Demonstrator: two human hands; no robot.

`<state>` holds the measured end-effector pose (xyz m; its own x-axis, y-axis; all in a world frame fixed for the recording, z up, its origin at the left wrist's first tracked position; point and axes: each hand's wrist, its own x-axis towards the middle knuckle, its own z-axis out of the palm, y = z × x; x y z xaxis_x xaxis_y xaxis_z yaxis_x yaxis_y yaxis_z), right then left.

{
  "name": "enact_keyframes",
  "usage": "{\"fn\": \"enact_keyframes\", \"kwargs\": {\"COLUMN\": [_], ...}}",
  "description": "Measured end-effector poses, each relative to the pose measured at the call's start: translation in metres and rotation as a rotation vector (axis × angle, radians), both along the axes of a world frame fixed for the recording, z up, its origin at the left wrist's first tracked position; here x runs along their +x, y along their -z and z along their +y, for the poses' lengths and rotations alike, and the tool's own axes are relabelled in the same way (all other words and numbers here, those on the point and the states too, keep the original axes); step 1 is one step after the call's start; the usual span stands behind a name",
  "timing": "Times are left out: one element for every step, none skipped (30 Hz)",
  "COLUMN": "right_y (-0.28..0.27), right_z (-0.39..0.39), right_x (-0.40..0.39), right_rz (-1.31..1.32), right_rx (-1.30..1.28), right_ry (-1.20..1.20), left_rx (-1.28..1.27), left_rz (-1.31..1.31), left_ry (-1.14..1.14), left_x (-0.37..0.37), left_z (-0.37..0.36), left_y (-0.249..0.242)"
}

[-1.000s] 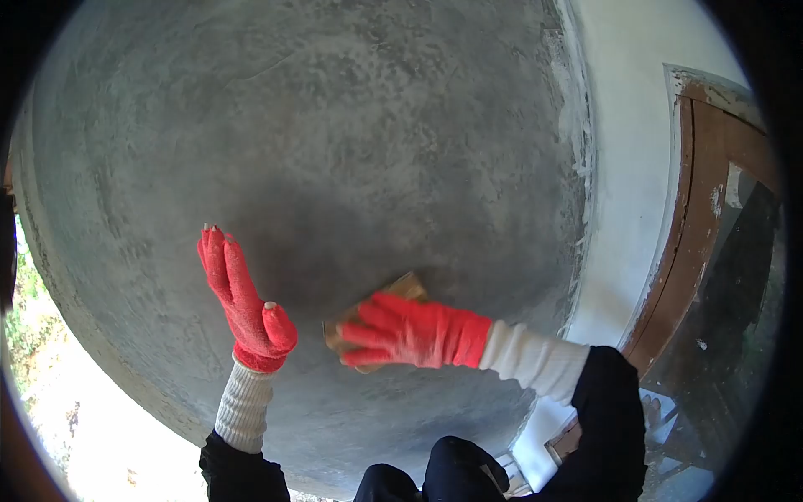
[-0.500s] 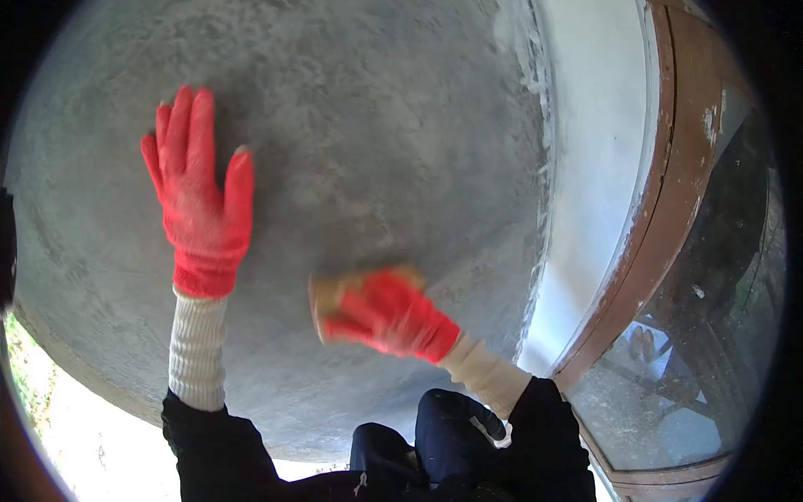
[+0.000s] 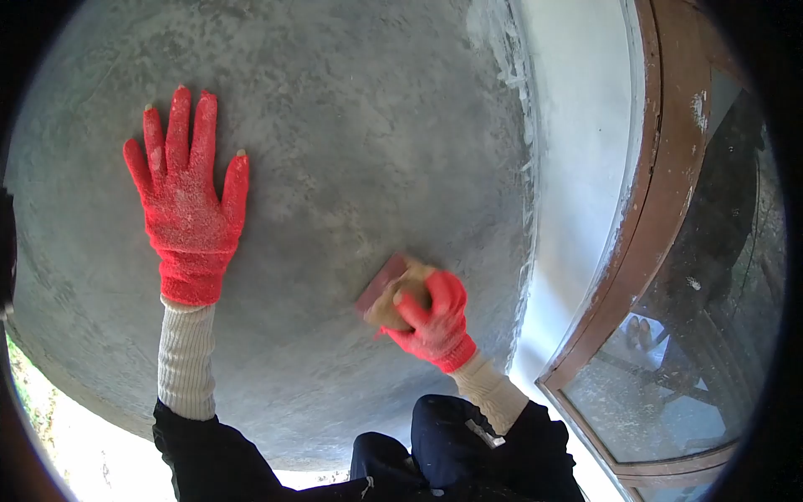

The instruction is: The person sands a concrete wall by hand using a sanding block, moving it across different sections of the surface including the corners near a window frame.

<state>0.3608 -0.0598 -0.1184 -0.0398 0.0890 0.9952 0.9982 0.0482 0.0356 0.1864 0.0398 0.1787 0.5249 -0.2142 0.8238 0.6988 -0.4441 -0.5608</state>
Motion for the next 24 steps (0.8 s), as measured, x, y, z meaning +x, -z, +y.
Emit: {"fn": "enact_keyframes", "kwargs": {"right_y": [-0.001, -0.009, -0.018, -0.031, -0.049, -0.062, -0.067, -0.068, -0.07, -0.048, -0.011, 0.022, 0.039, 0.051, 0.056, 0.034, -0.003, -0.052, -0.11, -0.168, -0.214, -0.259, -0.289, -0.299], "right_z": [-0.002, -0.008, -0.013, -0.015, -0.012, -0.01, -0.011, -0.012, -0.013, -0.013, -0.01, -0.007, -0.006, -0.006, -0.006, -0.006, -0.009, -0.014, -0.016, -0.019, -0.015, -0.018, -0.022, -0.021], "right_x": [0.008, 0.018, 0.027, 0.039, 0.061, 0.079, 0.082, 0.082, 0.081, 0.075, 0.062, 0.049, 0.046, 0.045, 0.044, 0.049, 0.058, 0.072, 0.084, 0.09, 0.107, 0.117, 0.124, 0.129], "right_rz": [-0.007, 0.071, 0.149, 0.372, 0.566, 0.758, 0.756, 0.79, 0.821, 0.719, 0.622, 0.528, 0.521, 0.515, 0.516, 0.51, 0.475, 0.438, 0.4, 0.327, 0.294, 0.292, 0.289, 0.292], "right_rx": [0.012, -0.026, -0.065, 0.007, 0.103, 0.195, 0.193, 0.204, 0.221, 0.157, 0.121, 0.081, 0.077, 0.06, 0.044, 0.073, 0.06, 0.046, 0.056, 0.106, 0.193, 0.175, 0.157, 0.15], "right_ry": [0.002, 0.033, 0.065, 0.096, 0.082, 0.069, 0.075, 0.093, 0.11, 0.143, 0.17, 0.198, 0.206, 0.181, 0.151, 0.137, 0.122, 0.108, 0.077, 0.16, 0.099, 0.105, 0.111, 0.108], "left_rx": [-0.003, 0.014, 0.005, -0.009, -0.002, -0.006, -0.016, -0.024, -0.004, 0.018, 0.017, 0.017, 0.013, 0.006, 0.01, 0.016, 0.008, 0.006, 0.002, -0.009, -0.004, 0.003, -0.004, 0.008], "left_rz": [0.013, 0.007, 0.011, 0.017, 0.012, 0.002, -0.005, -0.001, -0.007, -0.02, -0.028, -0.024, -0.023, -0.032, -0.027, -0.017, -0.013, -0.011, -0.008, -0.003, -0.011, -0.02, -0.017, -0.025], "left_ry": [-0.007, -0.006, 0.004, 0.016, 0.019, 0.013, 0.007, 0.011, 0.038, 0.067, 0.072, 0.064, 0.057, 0.062, 0.079, 0.094, 0.095, 0.064, 0.032, 0.031, 0.025, 0.019, 0.017, 0.018], "left_x": [-0.001, -0.002, -0.002, -0.002, -0.001, 0.0, 0.001, 0.001, 0.001, 0.002, 0.002, 0.001, 0.001, 0.001, 0.001, 0.001, 0.0, -0.001, -0.001, -0.001, -0.001, -0.001, 0.0, 0.0], "left_z": [0.0, 0.001, 0.001, 0.001, 0.0, -0.001, -0.001, 0.0, 0.002, 0.004, 0.003, 0.003, 0.002, 0.002, 0.003, 0.004, 0.003, 0.002, 0.001, 0.0, -0.001, -0.001, -0.001, 0.0], "left_y": [-0.002, -0.003, -0.003, -0.002, -0.003, -0.002, -0.001, 0.001, 0.001, 0.0, -0.001, -0.002, 0.0, 0.0, 0.0, -0.001, 0.0, 0.0, 0.0, 0.0, 0.0, 0.0, 0.0, 0.0]}}
